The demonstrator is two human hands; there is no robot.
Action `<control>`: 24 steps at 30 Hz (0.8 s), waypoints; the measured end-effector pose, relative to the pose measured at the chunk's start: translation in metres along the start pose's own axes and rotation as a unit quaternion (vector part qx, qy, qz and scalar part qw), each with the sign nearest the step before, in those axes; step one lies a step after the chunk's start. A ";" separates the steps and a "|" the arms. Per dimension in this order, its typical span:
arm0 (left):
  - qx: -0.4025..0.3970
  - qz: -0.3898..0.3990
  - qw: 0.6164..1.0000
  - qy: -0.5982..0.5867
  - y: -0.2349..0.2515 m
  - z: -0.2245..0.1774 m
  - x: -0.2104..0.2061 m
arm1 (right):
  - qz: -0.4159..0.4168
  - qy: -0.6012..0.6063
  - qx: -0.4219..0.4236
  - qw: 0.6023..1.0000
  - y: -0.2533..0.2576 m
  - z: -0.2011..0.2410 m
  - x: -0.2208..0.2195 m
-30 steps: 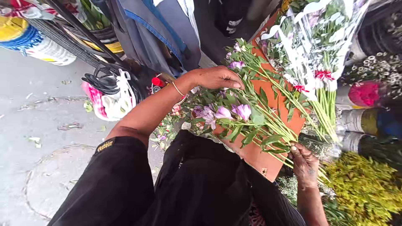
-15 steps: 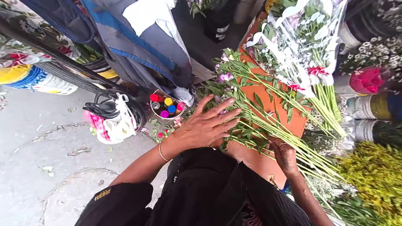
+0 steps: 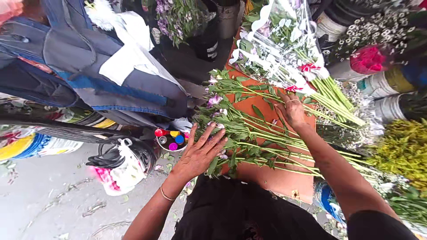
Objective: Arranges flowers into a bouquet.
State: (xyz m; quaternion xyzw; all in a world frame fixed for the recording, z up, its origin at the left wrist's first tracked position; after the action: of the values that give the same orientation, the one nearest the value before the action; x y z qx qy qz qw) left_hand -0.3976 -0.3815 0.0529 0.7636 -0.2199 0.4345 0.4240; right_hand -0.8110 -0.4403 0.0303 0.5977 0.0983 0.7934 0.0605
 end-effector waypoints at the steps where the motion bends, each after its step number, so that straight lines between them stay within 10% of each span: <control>1: -0.002 -0.001 1.000 -0.006 0.001 -0.002 0.003 | 0.027 -0.013 -0.014 0.999 0.017 -0.007 -0.015; 5: 0.004 -0.015 0.999 -0.030 -0.003 -0.009 0.020 | 0.009 -0.054 0.024 0.998 0.041 -0.009 -0.030; 13: 0.018 -0.106 0.992 -0.064 -0.024 -0.046 0.044 | -0.148 -0.029 0.102 0.983 0.045 0.043 0.104; 24: -0.011 -0.140 0.984 -0.108 -0.026 -0.066 0.023 | -0.087 0.087 0.080 0.989 -0.083 0.069 0.154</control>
State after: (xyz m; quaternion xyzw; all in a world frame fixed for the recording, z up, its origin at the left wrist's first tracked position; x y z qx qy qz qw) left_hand -0.3982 -0.3113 0.0775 0.8245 -0.1606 0.2834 0.4626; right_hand -0.7889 -0.3213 0.1740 0.5183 0.2184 0.8237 0.0724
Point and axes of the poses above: each hand's wrist, its own y-axis towards the middle knuckle, its own x-axis out of the back of the hand, z = x × y, the point moved 3 cm from there along y, towards the middle knuckle, and after that the axes turned 2 degrees about -z, right-handed, at the moved point
